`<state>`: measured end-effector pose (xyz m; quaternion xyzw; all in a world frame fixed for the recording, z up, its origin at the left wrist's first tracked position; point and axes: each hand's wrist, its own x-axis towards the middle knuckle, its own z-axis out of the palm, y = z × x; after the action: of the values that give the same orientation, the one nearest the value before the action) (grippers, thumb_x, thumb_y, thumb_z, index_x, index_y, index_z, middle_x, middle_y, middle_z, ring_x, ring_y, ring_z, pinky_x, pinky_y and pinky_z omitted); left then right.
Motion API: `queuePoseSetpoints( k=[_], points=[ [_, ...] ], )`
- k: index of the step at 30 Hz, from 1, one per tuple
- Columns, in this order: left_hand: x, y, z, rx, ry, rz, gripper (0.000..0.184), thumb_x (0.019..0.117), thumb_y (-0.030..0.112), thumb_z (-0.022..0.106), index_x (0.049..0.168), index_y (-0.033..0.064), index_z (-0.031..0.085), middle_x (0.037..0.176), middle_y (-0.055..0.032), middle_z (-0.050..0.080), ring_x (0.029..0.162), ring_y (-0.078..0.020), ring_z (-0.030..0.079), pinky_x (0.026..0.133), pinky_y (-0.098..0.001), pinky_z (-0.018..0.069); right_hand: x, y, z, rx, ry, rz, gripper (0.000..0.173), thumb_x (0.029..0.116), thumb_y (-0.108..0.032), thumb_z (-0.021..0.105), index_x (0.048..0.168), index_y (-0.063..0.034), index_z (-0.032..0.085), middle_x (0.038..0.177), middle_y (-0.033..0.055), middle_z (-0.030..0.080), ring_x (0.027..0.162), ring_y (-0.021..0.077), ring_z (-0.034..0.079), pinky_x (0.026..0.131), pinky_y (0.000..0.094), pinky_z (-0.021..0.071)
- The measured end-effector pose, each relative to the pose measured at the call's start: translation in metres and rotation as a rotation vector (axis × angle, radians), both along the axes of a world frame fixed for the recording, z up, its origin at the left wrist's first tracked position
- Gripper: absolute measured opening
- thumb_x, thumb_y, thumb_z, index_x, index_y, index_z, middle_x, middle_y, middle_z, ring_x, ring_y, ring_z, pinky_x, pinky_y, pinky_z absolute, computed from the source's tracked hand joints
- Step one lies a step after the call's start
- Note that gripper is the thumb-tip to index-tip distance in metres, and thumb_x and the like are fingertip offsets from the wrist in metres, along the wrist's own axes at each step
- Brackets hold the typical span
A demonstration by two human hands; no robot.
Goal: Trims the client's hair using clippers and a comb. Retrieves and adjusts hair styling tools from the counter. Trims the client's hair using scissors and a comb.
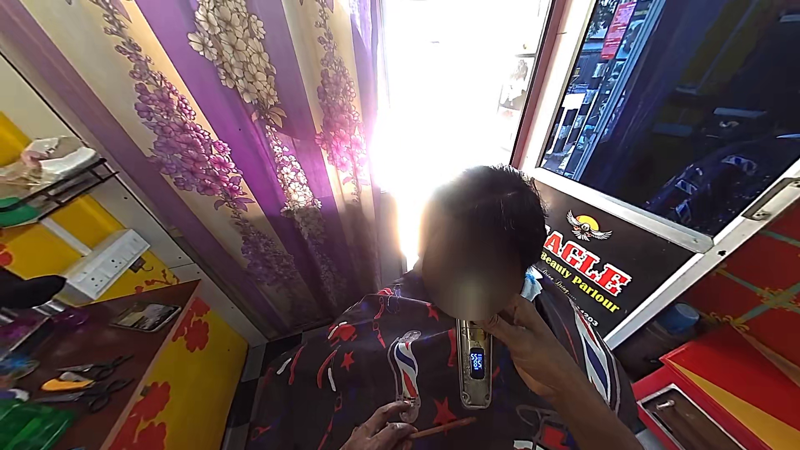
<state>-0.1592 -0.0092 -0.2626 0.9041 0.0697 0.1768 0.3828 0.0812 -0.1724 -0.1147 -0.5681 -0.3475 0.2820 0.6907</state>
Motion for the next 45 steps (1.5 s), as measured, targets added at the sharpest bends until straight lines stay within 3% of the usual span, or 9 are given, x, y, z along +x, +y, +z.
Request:
queuePoseSetpoints(
  k=[3, 10, 18, 24, 28, 34, 39, 45],
  points=[
    [0.0, -0.001, -0.002, 0.001, 0.019, 0.001, 0.018, 0.1002, 0.019, 0.066, 0.108, 0.0095, 0.078, 0.135, -0.0108, 0.066, 0.108, -0.0167, 0.07, 0.092, -0.0369, 0.0592, 0.001, 0.0, 0.004, 0.01, 0.019, 0.011, 0.042, 0.0986, -0.035, 0.068, 0.125, -0.0032, 0.065, 0.111, 0.0162, 0.072, 0.097, 0.0248, 0.072, 0.085, 0.0373, 0.0608],
    [-0.001, -0.002, -0.007, 0.014, 0.031, -0.009, 0.018, 0.1007, 0.019, 0.065, 0.107, 0.0097, 0.078, 0.134, -0.0096, 0.066, 0.11, -0.0163, 0.07, 0.095, -0.0375, 0.0582, 0.0, -0.002, 0.006, 0.031, -0.093, 0.009, 0.043, 0.0984, -0.032, 0.069, 0.131, -0.0053, 0.063, 0.114, 0.0145, 0.071, 0.103, 0.025, 0.071, 0.092, 0.0389, 0.0594],
    [-0.002, -0.003, -0.012, -0.003, 0.028, -0.012, 0.018, 0.101, 0.02, 0.065, 0.107, 0.0099, 0.078, 0.133, -0.0093, 0.067, 0.113, -0.0168, 0.069, 0.096, -0.0376, 0.0574, 0.001, 0.0, 0.007, 0.012, -0.01, 0.007, 0.042, 0.0981, -0.036, 0.069, 0.124, -0.0036, 0.066, 0.107, 0.0157, 0.072, 0.094, 0.0239, 0.072, 0.085, 0.0372, 0.0609],
    [-0.001, -0.004, -0.017, -0.029, 0.007, -0.029, 0.017, 0.1006, 0.018, 0.065, 0.107, 0.0085, 0.078, 0.132, -0.011, 0.067, 0.115, -0.0175, 0.068, 0.098, -0.0365, 0.0572, -0.002, 0.0, 0.007, -0.103, -0.403, -0.122, 0.047, 0.0947, -0.051, 0.069, 0.128, -0.0176, 0.067, 0.105, 0.0021, 0.075, 0.094, 0.0168, 0.073, 0.082, 0.0341, 0.0625],
    [-0.003, -0.002, -0.021, -0.011, 0.032, -0.03, 0.019, 0.1016, 0.021, 0.064, 0.107, 0.009, 0.078, 0.132, -0.0102, 0.067, 0.115, -0.0167, 0.067, 0.098, -0.0358, 0.0569, -0.002, -0.002, 0.004, -0.058, -0.204, -0.08, 0.042, 0.0976, -0.042, 0.068, 0.122, -0.0081, 0.069, 0.104, 0.0101, 0.074, 0.094, 0.0224, 0.072, 0.085, 0.0372, 0.061],
    [-0.003, -0.003, -0.024, 0.0, 0.053, -0.037, 0.02, 0.1024, 0.021, 0.062, 0.109, 0.0095, 0.077, 0.132, -0.0097, 0.067, 0.117, -0.0175, 0.067, 0.1, -0.0378, 0.0558, 0.0, 0.003, 0.012, -0.046, -0.187, -0.103, 0.04, 0.0958, -0.041, 0.07, 0.118, -0.0083, 0.071, 0.1, 0.0107, 0.074, 0.09, 0.022, 0.072, 0.081, 0.0363, 0.0612],
    [-0.004, -0.004, -0.023, -0.007, 0.049, -0.035, 0.019, 0.1021, 0.02, 0.063, 0.108, 0.0092, 0.077, 0.132, -0.0102, 0.067, 0.117, -0.0174, 0.067, 0.1, -0.0373, 0.0561, -0.002, 0.002, 0.011, -0.152, -0.451, -0.196, 0.047, 0.0919, -0.056, 0.07, 0.121, -0.0195, 0.07, 0.099, -0.0007, 0.076, 0.088, 0.0145, 0.073, 0.076, 0.0322, 0.0632],
    [-0.006, -0.002, -0.027, -0.007, 0.055, -0.034, 0.02, 0.1028, 0.021, 0.062, 0.109, 0.0088, 0.077, 0.132, -0.01, 0.067, 0.119, -0.0177, 0.066, 0.101, -0.037, 0.0553, 0.0, 0.003, 0.01, -0.107, -0.226, -0.111, 0.041, 0.0953, -0.045, 0.07, 0.116, -0.0101, 0.072, 0.098, 0.0079, 0.074, 0.088, 0.0202, 0.072, 0.079, 0.0357, 0.061]
  ],
)
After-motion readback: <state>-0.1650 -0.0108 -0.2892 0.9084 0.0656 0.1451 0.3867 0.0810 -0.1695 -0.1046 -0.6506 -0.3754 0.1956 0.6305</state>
